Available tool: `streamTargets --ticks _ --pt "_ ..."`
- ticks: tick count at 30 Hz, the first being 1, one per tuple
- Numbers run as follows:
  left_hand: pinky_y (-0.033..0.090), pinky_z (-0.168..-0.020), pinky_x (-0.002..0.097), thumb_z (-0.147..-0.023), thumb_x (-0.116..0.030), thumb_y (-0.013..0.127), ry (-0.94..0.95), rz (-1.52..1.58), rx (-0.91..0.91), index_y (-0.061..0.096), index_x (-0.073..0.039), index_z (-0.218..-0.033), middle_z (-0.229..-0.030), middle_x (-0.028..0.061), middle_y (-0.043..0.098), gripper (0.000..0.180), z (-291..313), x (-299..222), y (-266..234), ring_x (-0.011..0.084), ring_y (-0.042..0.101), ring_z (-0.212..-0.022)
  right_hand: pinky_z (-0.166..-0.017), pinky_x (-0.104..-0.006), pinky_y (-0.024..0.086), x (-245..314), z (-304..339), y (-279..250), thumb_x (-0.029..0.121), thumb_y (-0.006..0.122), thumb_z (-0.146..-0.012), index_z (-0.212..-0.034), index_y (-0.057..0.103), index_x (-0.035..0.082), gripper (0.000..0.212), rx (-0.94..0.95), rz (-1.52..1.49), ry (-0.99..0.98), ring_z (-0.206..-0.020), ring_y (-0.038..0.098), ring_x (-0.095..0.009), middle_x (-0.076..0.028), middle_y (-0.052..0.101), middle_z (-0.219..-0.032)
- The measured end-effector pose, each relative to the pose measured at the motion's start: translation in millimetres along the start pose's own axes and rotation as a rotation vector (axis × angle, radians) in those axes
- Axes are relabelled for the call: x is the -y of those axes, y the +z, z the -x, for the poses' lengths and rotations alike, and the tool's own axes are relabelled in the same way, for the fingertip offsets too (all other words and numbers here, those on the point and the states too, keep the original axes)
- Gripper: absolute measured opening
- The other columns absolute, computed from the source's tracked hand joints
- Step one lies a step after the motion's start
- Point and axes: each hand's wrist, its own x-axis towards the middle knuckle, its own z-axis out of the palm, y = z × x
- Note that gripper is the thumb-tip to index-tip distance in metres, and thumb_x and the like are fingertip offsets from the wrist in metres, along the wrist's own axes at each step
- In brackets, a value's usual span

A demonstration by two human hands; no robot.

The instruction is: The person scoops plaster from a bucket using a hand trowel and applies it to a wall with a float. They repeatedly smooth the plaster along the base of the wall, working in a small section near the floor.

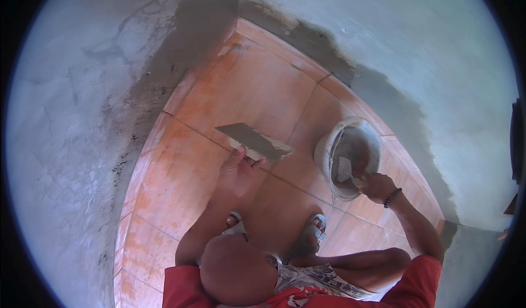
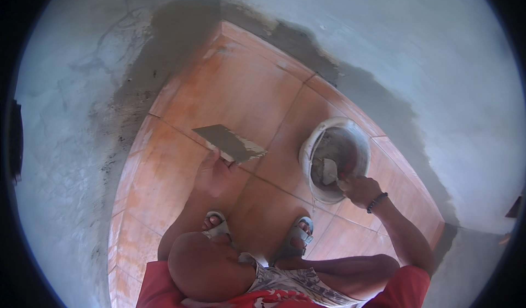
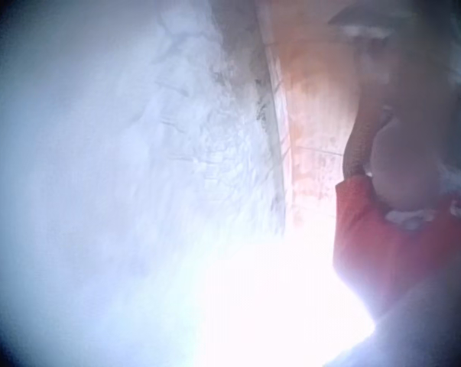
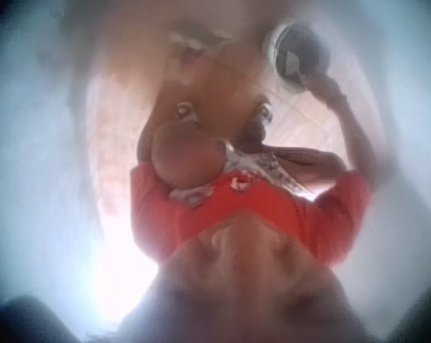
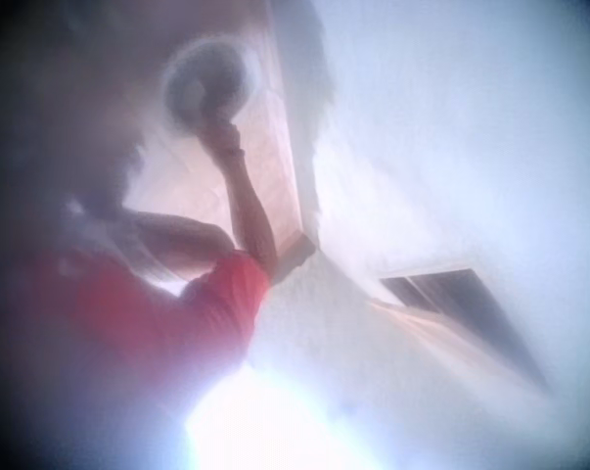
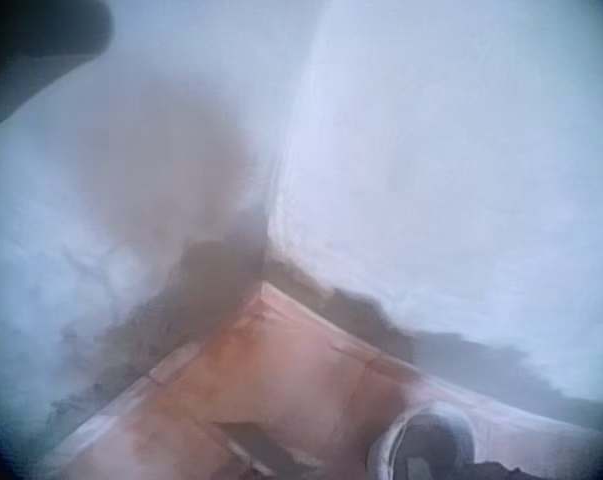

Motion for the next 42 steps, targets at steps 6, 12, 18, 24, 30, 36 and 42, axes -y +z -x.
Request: streamTargets --ticks 6,12,18,24,30,36,42 --pt "0.048 -0.092 0.0387 -0.092 -0.020 0.058 -0.057 -0.056 -0.072 0.047 -0.008 -0.127 -0.121 0.0068 0.058 0.038 3.8 7.8 -6.2 0.0209 0.056 -0.111 -0.080 -0.0448 0.049 -12.9 -4.4 10.4 0.030 0.059 -0.081 -0.107 0.058 0.007 0.035 0.054 -0.107 0.058 -0.090 0.062 -0.034 -0.019 0.063 -0.097" --pt "0.047 -0.095 0.0383 -0.093 -0.016 0.049 -0.142 -0.038 -0.066 0.047 -0.005 -0.127 -0.122 0.0095 0.057 0.036 5.9 13.3 -3.1 0.0229 0.056 -0.111 -0.071 -0.0388 0.051 -34.5 66.1 -30.1 0.019 0.060 -0.077 -0.103 0.056 0.001 0.031 -0.107 -0.296 0.094 -0.076 0.063 -0.030 -0.015 0.064 -0.084" --pt "0.045 -0.098 0.0398 -0.095 -0.024 0.043 -0.365 0.193 0.112 0.050 -0.003 -0.125 -0.119 0.0120 0.059 0.037 -10.3 31.7 1.6 0.0250 0.057 -0.110 -0.057 -0.0262 0.049 -60.8 100.7 -17.8 0.024 0.067 -0.082 -0.110 0.054 -0.003 0.041 -0.025 -1.151 0.175 -0.065 0.058 -0.012 -0.008 0.059 -0.078" --pt "0.044 -0.098 0.0396 -0.095 -0.026 0.045 -0.600 0.362 0.350 0.049 -0.004 -0.126 -0.119 0.0117 0.059 0.039 -16.4 40.1 38.6 0.0246 0.056 -0.111 -0.066 -0.0260 0.049 -18.9 89.1 -3.4 0.021 0.071 -0.083 -0.117 0.051 0.000 0.045 -0.327 -1.336 -0.172 -0.075 0.058 -0.012 -0.007 0.058 -0.089" --pt "0.043 -0.098 0.0390 -0.094 -0.027 0.047 -0.653 0.338 0.470 0.048 -0.004 -0.127 -0.120 0.0110 0.058 0.040 -11.2 29.7 64.5 0.0240 0.055 -0.112 -0.074 -0.0312 0.048 46.6 22.9 -23.0 0.004 0.074 -0.071 -0.113 0.052 0.005 0.047 -0.792 -0.688 -0.561 -0.084 0.060 -0.026 -0.012 0.056 -0.095" --pt "0.043 -0.099 0.0383 -0.093 -0.027 0.049 -0.599 0.273 0.483 0.046 -0.004 -0.128 -0.121 0.0103 0.057 0.042 -3.8 22.0 70.4 0.0233 0.054 -0.113 -0.069 -0.0337 0.049 90.1 -15.7 -25.2 0.003 0.073 -0.070 -0.115 0.054 0.004 0.049 -0.936 -0.716 -0.677 -0.079 0.061 -0.030 -0.015 0.055 -0.092" --pt "0.042 -0.099 0.0377 -0.093 -0.028 0.052 -0.242 -0.010 0.283 0.044 -0.005 -0.130 -0.122 0.0097 0.056 0.044 5.5 7.0 83.2 0.0226 0.053 -0.114 -0.074 -0.0350 0.048 98.3 -11.6 -46.8 0.005 0.071 -0.072 -0.114 0.056 0.000 0.045 -0.798 -0.894 -0.721 -0.082 0.062 -0.029 -0.016 0.059 -0.093"
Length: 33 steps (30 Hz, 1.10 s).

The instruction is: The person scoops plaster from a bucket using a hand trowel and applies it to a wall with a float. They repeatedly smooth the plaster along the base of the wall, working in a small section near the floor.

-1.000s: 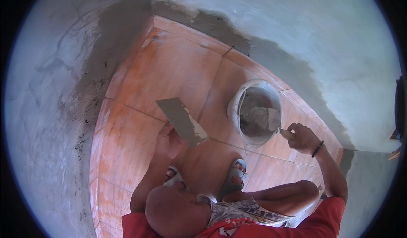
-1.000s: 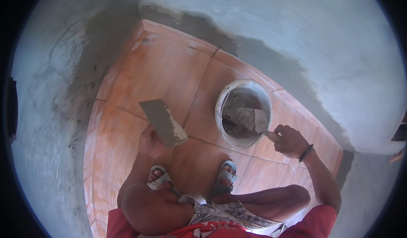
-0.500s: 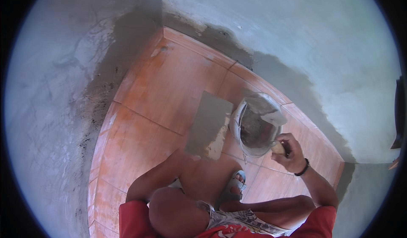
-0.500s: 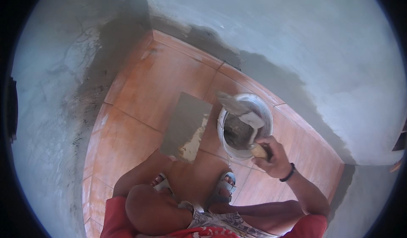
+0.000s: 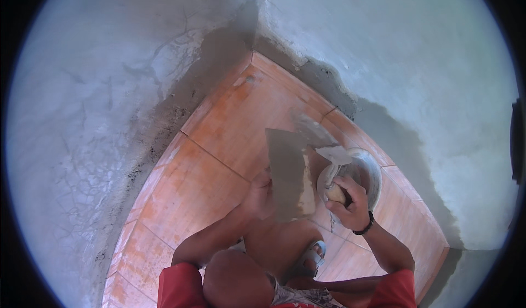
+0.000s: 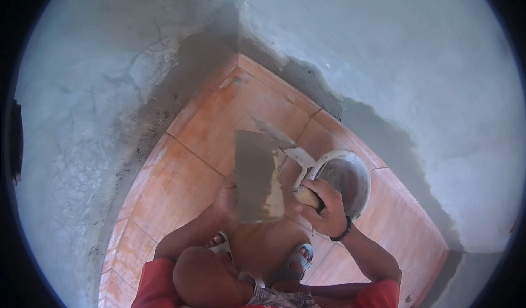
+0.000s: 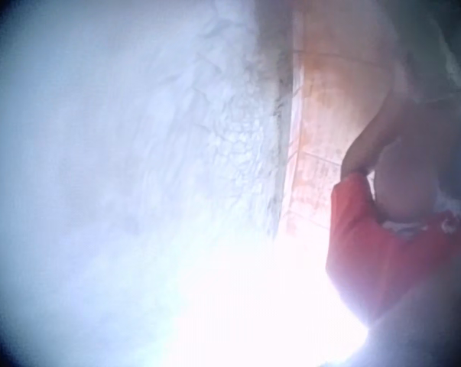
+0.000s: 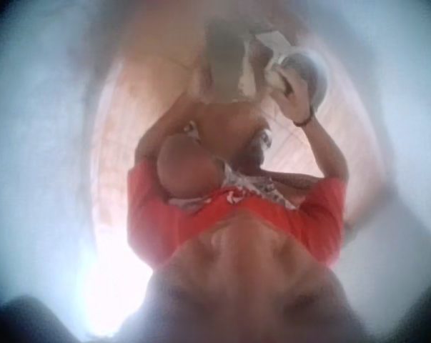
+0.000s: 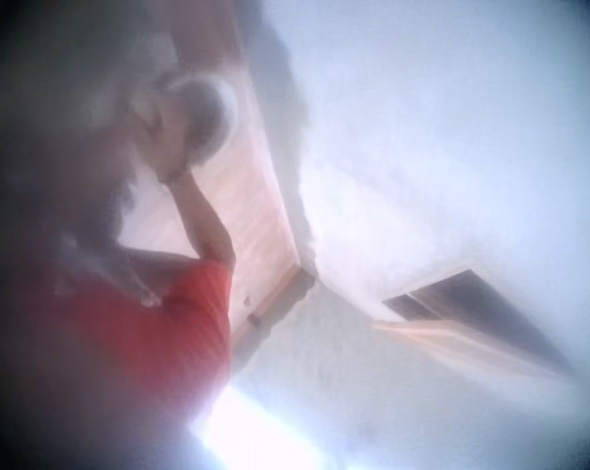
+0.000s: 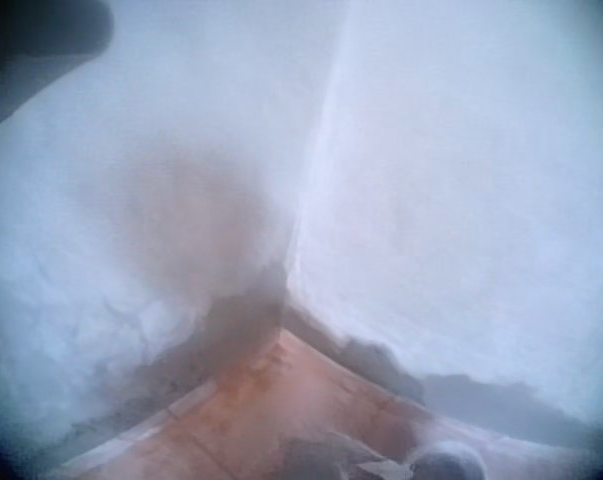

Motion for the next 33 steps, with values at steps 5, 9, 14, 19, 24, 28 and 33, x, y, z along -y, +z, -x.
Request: streamTargets --ticks 5,9,14,19,24,28,33 --pt "0.040 -0.100 0.0346 -0.085 -0.012 0.067 0.402 -0.312 -0.125 0.040 -0.006 -0.126 -0.122 0.0069 0.052 0.050 -11.7 -12.0 -1.7 0.0176 0.051 -0.113 -0.077 -0.0350 0.048 34.9 -17.6 -7.4 0.003 0.066 -0.075 -0.116 0.054 -0.002 0.043 -0.100 0.143 -0.029 -0.085 0.061 -0.030 -0.018 0.060 -0.096" --pt "0.042 -0.095 0.0309 -0.081 -0.001 0.069 0.648 -0.580 -0.239 0.038 -0.007 -0.118 -0.114 0.0057 0.052 0.049 -25.3 -17.8 5.6 0.0125 0.050 -0.108 -0.079 -0.0364 0.048 51.2 -20.4 16.6 0.005 0.066 -0.076 -0.115 0.053 -0.002 0.042 -0.249 0.214 -0.010 -0.087 0.061 -0.032 -0.018 0.059 -0.099" --pt "0.045 -0.087 0.0285 -0.079 -0.001 0.070 0.887 -0.893 -0.307 0.037 -0.006 -0.120 -0.111 0.0045 0.050 0.053 -31.9 -21.4 34.5 0.0119 0.052 -0.101 -0.079 -0.0387 0.046 45.2 -27.1 64.6 0.006 0.068 -0.077 -0.114 0.053 -0.001 0.041 -0.293 0.222 -0.014 -0.090 0.058 -0.033 -0.018 0.057 -0.100" --pt "0.046 -0.085 0.0277 -0.076 0.001 0.073 1.046 -1.116 -0.315 0.033 -0.004 -0.114 -0.109 0.0072 0.048 0.055 -31.9 -29.2 40.4 0.0120 0.052 -0.099 -0.076 -0.0408 0.045 45.0 -24.8 96.4 0.004 0.068 -0.076 -0.115 0.051 -0.002 0.042 -0.311 0.345 0.001 -0.087 0.055 -0.035 -0.020 0.056 -0.099" --pt "0.046 -0.083 0.0279 -0.077 -0.001 0.074 1.012 -0.991 -0.126 0.032 -0.003 -0.114 -0.110 0.0089 0.049 0.055 -26.7 -40.5 31.3 0.0140 0.054 -0.097 -0.071 -0.0416 0.044 41.7 -11.4 105.0 0.002 0.067 -0.076 -0.116 0.050 -0.002 0.043 -0.285 0.356 -0.023 -0.082 0.054 -0.036 -0.021 0.055 -0.098" --pt "0.050 -0.079 0.0322 -0.084 -0.015 0.067 0.939 -0.946 -0.062 0.039 -0.001 -0.122 -0.112 0.0107 0.055 0.049 -25.2 -46.1 35.2 0.0185 0.059 -0.098 -0.068 -0.0425 0.044 41.6 -1.0 102.4 0.000 0.068 -0.075 -0.116 0.050 0.000 0.044 -0.279 0.346 -0.005 -0.080 0.054 -0.036 -0.021 0.054 -0.095" --pt "0.051 -0.077 0.0312 -0.086 -0.014 0.065 1.044 -0.972 -0.188 0.049 0.000 -0.115 -0.104 0.0102 0.059 0.036 -26.0 -45.3 24.3 0.0187 0.060 -0.092 -0.064 -0.0431 0.044 36.0 16.2 104.9 0.000 0.069 -0.073 -0.111 0.050 0.002 0.043 -0.273 0.353 -0.018 -0.078 0.054 -0.036 -0.021 0.052 -0.094"
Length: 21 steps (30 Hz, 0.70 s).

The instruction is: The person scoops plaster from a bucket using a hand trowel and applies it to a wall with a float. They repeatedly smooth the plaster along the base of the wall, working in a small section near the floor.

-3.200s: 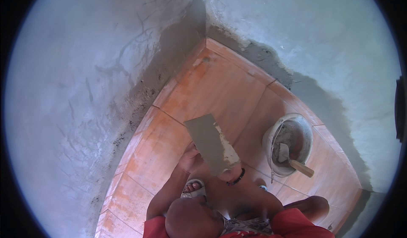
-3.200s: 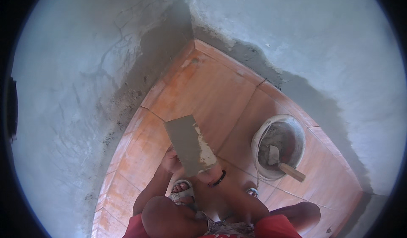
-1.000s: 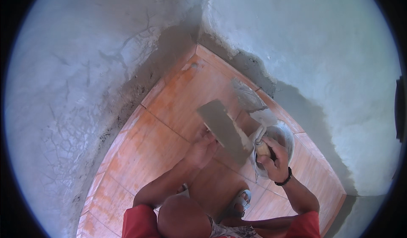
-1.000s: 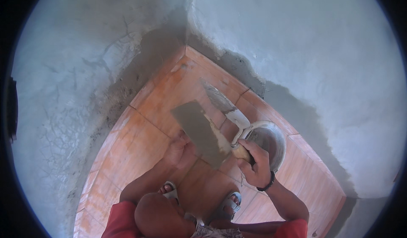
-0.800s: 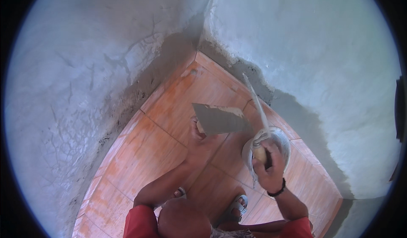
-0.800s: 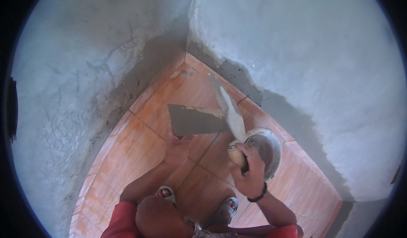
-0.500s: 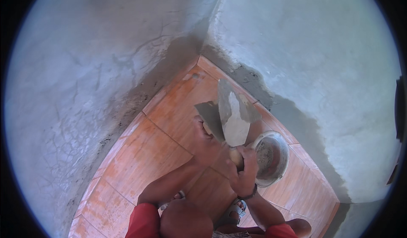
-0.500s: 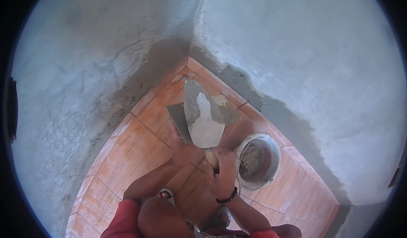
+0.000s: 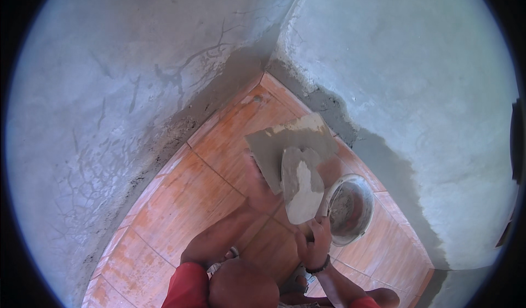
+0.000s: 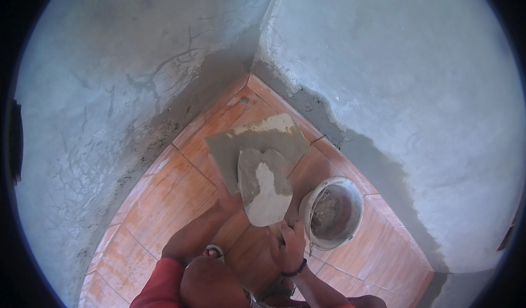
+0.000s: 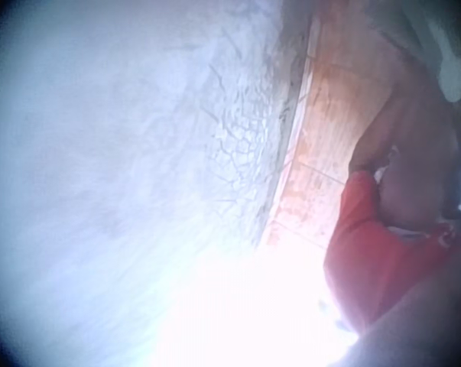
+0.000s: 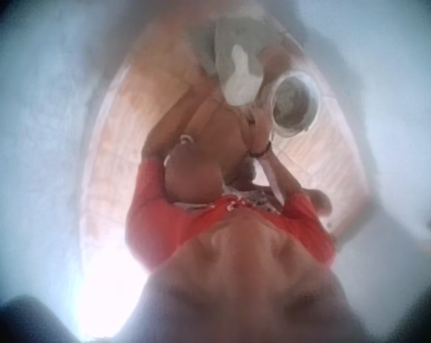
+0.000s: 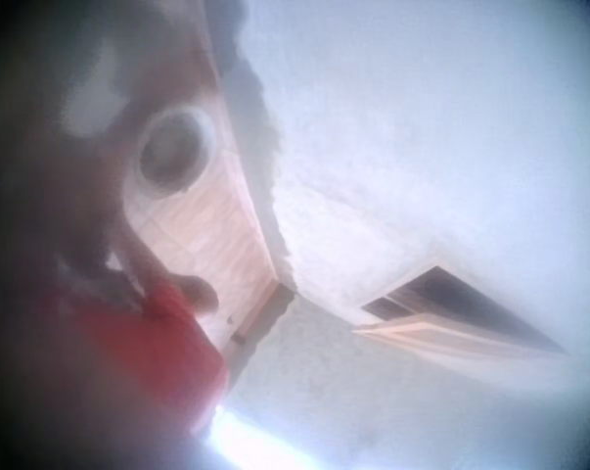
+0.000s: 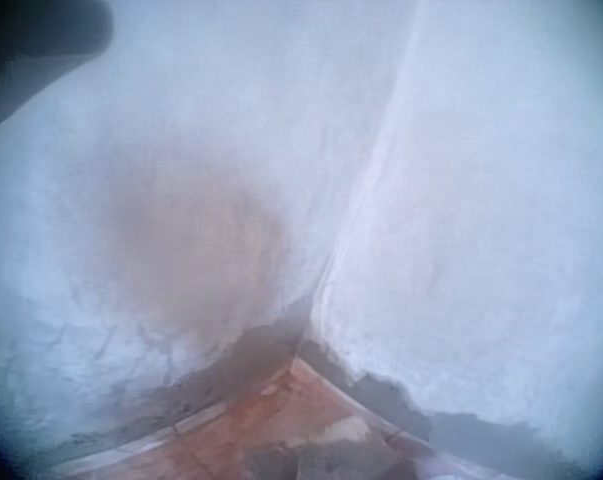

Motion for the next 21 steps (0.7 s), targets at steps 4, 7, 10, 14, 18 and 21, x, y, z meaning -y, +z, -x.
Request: streamTargets --ticks 4,7,10,14,18,21 --pt "0.045 -0.085 0.0327 -0.077 -0.008 0.074 0.092 -0.153 0.028 0.037 -0.001 -0.116 -0.111 0.0104 0.051 0.055 -0.9 5.5 -5.6 0.0179 0.053 -0.099 -0.062 -0.0431 0.044 -0.9 6.8 -3.2 -0.001 0.069 -0.071 -0.109 0.050 0.002 0.043 0.009 -0.026 -0.007 -0.078 0.054 -0.036 -0.021 0.053 -0.093" --pt "0.044 -0.085 0.0332 -0.077 -0.006 0.071 0.015 -0.447 0.040 0.043 0.000 -0.118 -0.109 0.0100 0.053 0.050 0.3 10.1 -18.2 0.0197 0.053 -0.100 -0.061 -0.0426 0.045 -9.3 19.1 -7.5 0.001 0.070 -0.069 -0.109 0.050 0.002 0.044 0.038 -0.020 -0.010 -0.075 0.056 -0.036 -0.019 0.055 -0.093" --pt "0.043 -0.086 0.0332 -0.078 -0.003 0.067 -0.187 -0.435 0.022 0.047 0.000 -0.119 -0.110 0.0099 0.054 0.046 2.5 17.7 -35.3 0.0207 0.053 -0.100 -0.057 -0.0373 0.047 -18.0 30.8 -18.4 0.009 0.072 -0.072 -0.106 0.056 -0.001 0.039 0.143 -0.062 -0.050 -0.070 0.060 -0.034 -0.020 0.057 -0.089" --pt "0.043 -0.087 0.0330 -0.079 -0.003 0.065 -0.186 -0.290 0.012 0.047 0.000 -0.120 -0.111 0.0096 0.055 0.045 -4.0 17.1 -36.3 0.0202 0.053 -0.100 -0.055 -0.0369 0.049 -21.8 12.0 -39.4 0.018 0.069 -0.079 -0.110 0.050 0.001 0.041 0.343 -0.434 -0.104 -0.060 0.061 -0.030 -0.019 0.059 -0.077" --pt "0.043 -0.087 0.0328 -0.079 -0.004 0.065 -0.081 -0.178 0.072 0.047 0.000 -0.121 -0.111 0.0094 0.055 0.045 -1.1 17.0 -24.5 0.0196 0.054 -0.100 -0.048 -0.0368 0.051 -2.7 -29.4 -31.0 0.040 0.054 -0.093 -0.120 0.043 -0.001 0.051 0.407 -1.378 0.285 -0.054 0.061 -0.028 -0.022 0.058 -0.074" --pt "0.043 -0.087 0.0326 -0.080 -0.005 0.064 -0.045 -0.180 0.066 0.047 0.000 -0.121 -0.111 0.0092 0.055 0.045 2.9 19.0 -25.5 0.0191 0.054 -0.100 -0.051 -0.0301 0.047 8.9 -45.9 -18.9 0.034 0.047 -0.095 -0.122 0.046 -0.002 0.046 0.420 -1.516 0.498 -0.056 0.058 -0.022 -0.021 0.058 -0.075"
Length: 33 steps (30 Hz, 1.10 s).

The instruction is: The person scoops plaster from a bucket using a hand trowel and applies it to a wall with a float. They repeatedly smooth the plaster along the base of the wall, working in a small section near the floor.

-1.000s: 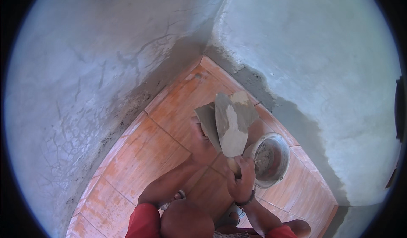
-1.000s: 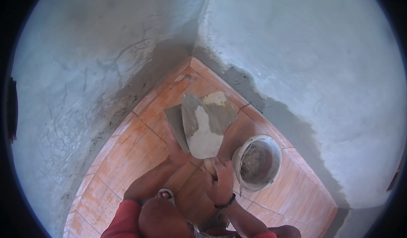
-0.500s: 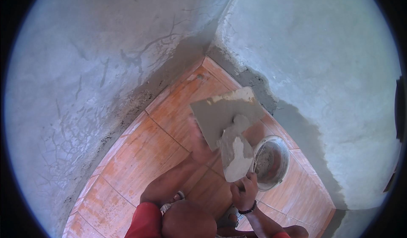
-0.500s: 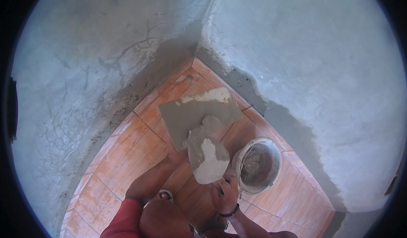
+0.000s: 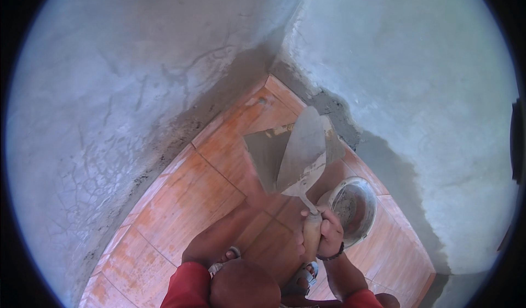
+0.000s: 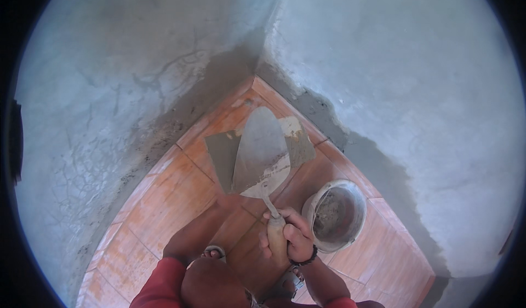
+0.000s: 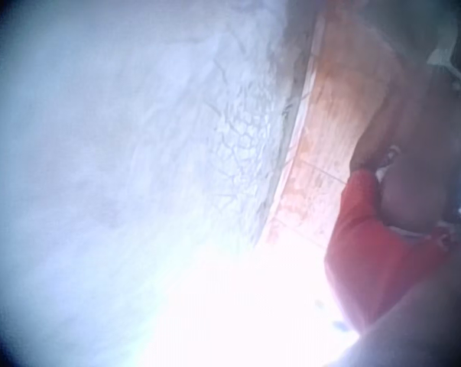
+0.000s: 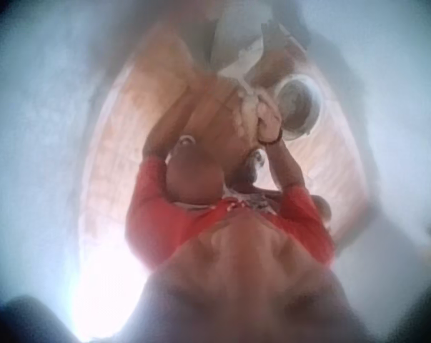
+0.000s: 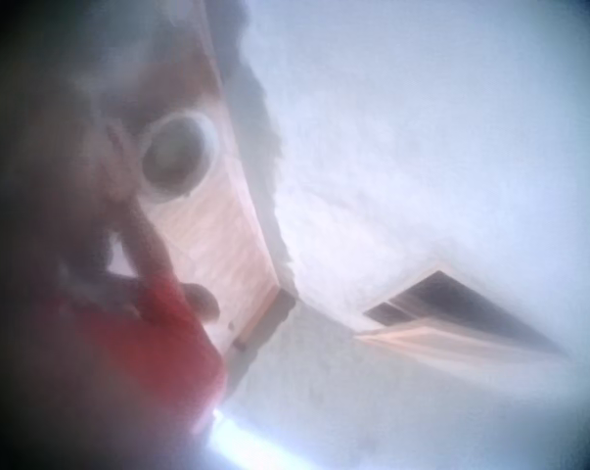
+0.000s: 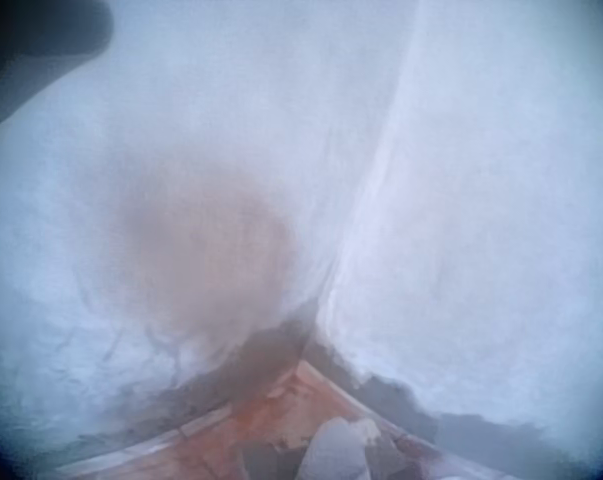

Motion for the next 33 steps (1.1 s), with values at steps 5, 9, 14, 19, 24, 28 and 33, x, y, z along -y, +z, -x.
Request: streamTargets --ticks 5,9,14,19,24,28,33 --pt "0.043 -0.087 0.0323 -0.080 -0.006 0.064 0.020 -0.001 -0.026 0.047 0.000 -0.122 -0.111 0.0088 0.056 0.045 2.3 7.2 -9.7 0.0183 0.054 -0.100 -0.052 -0.0297 0.047 -25.4 24.4 -14.6 0.034 0.046 -0.096 -0.122 0.047 -0.004 0.046 -0.019 -0.017 0.043 -0.057 0.058 -0.022 -0.020 0.059 -0.077" --pt "0.043 -0.087 0.0321 -0.081 -0.007 0.064 0.037 -0.089 -0.117 0.047 0.000 -0.122 -0.112 0.0085 0.056 0.045 -6.0 17.0 -41.5 0.0177 0.054 -0.100 -0.052 -0.0298 0.049 -38.5 45.9 -36.2 0.030 0.048 -0.095 -0.122 0.047 -0.005 0.044 0.021 0.009 0.205 -0.057 0.059 -0.020 -0.018 0.061 -0.078" --pt "0.043 -0.087 0.0318 -0.082 -0.008 0.064 -0.070 0.033 -0.217 0.047 0.000 -0.123 -0.112 0.0082 0.057 0.045 4.4 63.9 -96.6 0.0168 0.054 -0.099 -0.048 -0.0283 0.049 -28.1 38.3 -38.2 0.024 0.049 -0.095 -0.117 0.051 -0.003 0.035 -0.378 0.167 0.303 -0.053 0.059 -0.016 -0.011 0.061 -0.075" --pt "0.043 -0.087 0.0312 -0.082 -0.015 0.065 -0.400 0.291 0.056 0.047 -0.001 -0.125 -0.109 0.0062 0.059 0.049 5.7 75.9 -121.3 0.0150 0.056 -0.101 -0.046 -0.0283 0.049 -14.4 -48.6 -56.5 0.019 0.054 -0.092 -0.119 0.051 0.001 0.032 -0.539 0.467 0.340 -0.051 0.056 -0.014 -0.007 0.056 -0.071" --pt "0.044 -0.092 0.0339 -0.080 -0.018 0.067 -0.510 0.822 0.079 0.043 -0.004 -0.130 -0.115 0.0076 0.059 0.057 3.7 89.6 -101.9 0.0195 0.057 -0.106 -0.045 -0.0266 0.046 -26.3 -139.6 -124.8 0.015 0.053 -0.091 -0.123 0.051 0.004 0.034 -0.533 0.739 0.367 -0.054 0.056 -0.012 -0.005 0.056 -0.072" --pt "0.043 -0.097 0.0366 -0.080 -0.019 0.069 -0.706 1.007 -0.041 0.039 -0.006 -0.135 -0.120 0.0080 0.057 0.065 2.2 118.7 -98.2 0.0210 0.058 -0.106 -0.042 -0.0277 0.044 -18.8 -206.9 -144.2 0.014 0.053 -0.090 -0.113 0.056 0.003 0.026 -0.450 0.972 0.430 -0.051 0.056 -0.013 -0.006 0.057 -0.070" --pt "0.046 -0.097 0.0379 -0.084 -0.018 0.064 -0.698 1.061 -0.064 0.037 -0.006 -0.137 -0.126 0.0095 0.053 0.061 -24.9 149.3 -91.1 0.0226 0.056 -0.111 -0.041 -0.0288 0.045 -18.0 -256.6 -163.3 0.016 0.055 -0.089 -0.103 0.060 0.001 0.021 -0.452 1.016 0.434 -0.049 0.056 -0.015 -0.008 0.057 -0.068"
